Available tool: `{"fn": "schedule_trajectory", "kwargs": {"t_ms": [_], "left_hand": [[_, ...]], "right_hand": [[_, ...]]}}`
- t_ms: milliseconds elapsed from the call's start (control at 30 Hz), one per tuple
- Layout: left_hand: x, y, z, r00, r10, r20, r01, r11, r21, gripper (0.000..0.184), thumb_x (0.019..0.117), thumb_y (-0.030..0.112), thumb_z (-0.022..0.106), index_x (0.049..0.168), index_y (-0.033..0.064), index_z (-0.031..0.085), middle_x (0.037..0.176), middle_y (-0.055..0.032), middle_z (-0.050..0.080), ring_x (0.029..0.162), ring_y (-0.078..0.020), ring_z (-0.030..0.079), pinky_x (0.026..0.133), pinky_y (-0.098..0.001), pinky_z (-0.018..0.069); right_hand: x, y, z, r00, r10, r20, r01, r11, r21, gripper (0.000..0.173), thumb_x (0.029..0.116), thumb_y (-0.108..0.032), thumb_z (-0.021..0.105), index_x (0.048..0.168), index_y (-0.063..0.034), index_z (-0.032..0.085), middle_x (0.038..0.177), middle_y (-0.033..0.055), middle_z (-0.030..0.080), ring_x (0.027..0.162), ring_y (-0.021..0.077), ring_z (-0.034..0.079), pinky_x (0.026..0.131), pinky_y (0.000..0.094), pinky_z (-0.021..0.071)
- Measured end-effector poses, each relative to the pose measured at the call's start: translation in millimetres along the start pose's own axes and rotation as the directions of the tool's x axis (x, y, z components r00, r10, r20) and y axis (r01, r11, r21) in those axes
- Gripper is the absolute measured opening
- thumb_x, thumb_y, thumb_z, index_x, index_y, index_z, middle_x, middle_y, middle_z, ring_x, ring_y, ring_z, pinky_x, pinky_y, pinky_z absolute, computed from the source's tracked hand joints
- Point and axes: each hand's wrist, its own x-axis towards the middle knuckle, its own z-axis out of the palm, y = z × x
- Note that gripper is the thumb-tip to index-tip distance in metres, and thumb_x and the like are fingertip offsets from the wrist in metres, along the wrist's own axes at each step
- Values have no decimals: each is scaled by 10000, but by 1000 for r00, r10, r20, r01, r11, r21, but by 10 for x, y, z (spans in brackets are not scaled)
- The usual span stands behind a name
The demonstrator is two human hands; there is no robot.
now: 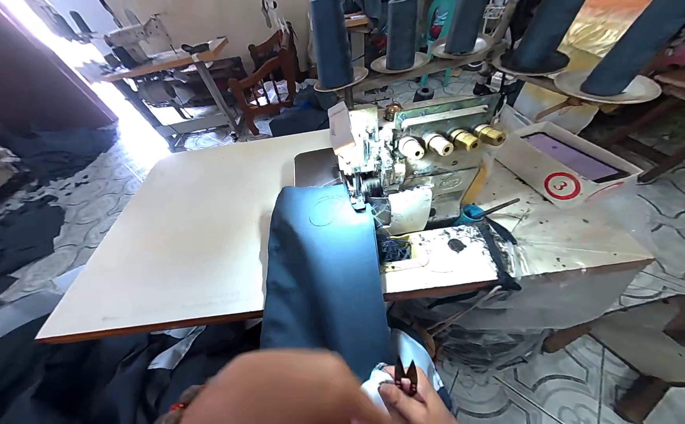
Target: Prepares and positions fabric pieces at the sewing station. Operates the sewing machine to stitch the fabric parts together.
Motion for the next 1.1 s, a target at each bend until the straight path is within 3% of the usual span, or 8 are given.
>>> {"fn": "schedule_trajectory", "kwargs": {"t_ms": [67,167,267,433,800,900,967,1100], "left_hand": [[-3,-247,-224,909,-98,-404,256,898,358,228,1041,167,525,1124,77,717,888,-46,727,713,-116,694,650,-299,607],[106,-703,-404,709,-123,-695,626,565,538,365,1061,269,481,1309,108,696,1298,-81,696,1187,-252,675,983,-511,536],[229,-917,-454,681,-190,-707,696,469,544,457,1072,407,404,1421,223,635,1480,-62,589,1368,-341,548,1068,-675,404],[439,-1010,-863,637,-404,-656,765,437,474,604,1046,585,381,1522,241,523,1570,-91,487,1452,-359,441,1149,-728,230],[863,-1292,-1469,452,-679,-579,888,280,365,685,1089,569,250,1655,187,204,1707,-160,172,1558,-447,150,1134,-796,102],[820,-1505,-1483,475,-542,-693,868,419,267,632,1087,532,338,1609,175,352,1672,-156,279,1548,-420,209,1141,-759,173],[688,-1479,-1297,470,-288,-835,754,623,209,464,1082,317,481,1443,39,569,1526,-213,488,1437,-379,442,1151,-600,350],[-57,-942,-255,458,95,-884,541,759,362,344,1051,126,484,1327,-28,621,1395,-173,611,1340,-266,556,1149,-433,432]], "right_hand": [[81,34,-49,1000,-27,8,27,999,42,174,983,-150,602,816,-189,634,617,-183,549,522,-95,488,506,125,428],[256,12,-80,998,-54,-20,54,998,32,201,979,-204,614,781,-234,597,594,-194,515,495,-95,465,477,119,408],[533,-152,-132,996,-78,-54,74,995,-70,229,963,-203,604,740,-223,558,576,-179,483,481,-87,447,463,125,388],[1021,-487,-164,994,-46,-95,27,981,-190,191,973,-148,595,784,-166,575,607,-147,475,507,-65,447,491,140,399],[1763,-804,-143,970,-125,-207,53,946,-320,269,998,-107,582,731,-95,558,549,-67,459,439,9,431,452,188,400],[1805,-816,-152,961,-170,-216,89,936,-342,275,1010,-126,599,742,-73,575,539,-37,483,427,33,451,443,202,416],[1704,-817,-171,974,-160,-162,104,945,-309,251,1025,-147,591,785,-71,578,543,-35,484,421,38,445,433,204,416],[774,-714,-257,998,41,53,-26,967,-252,149,963,-216,581,829,-158,550,583,-129,482,477,-11,456,483,193,433]]}}
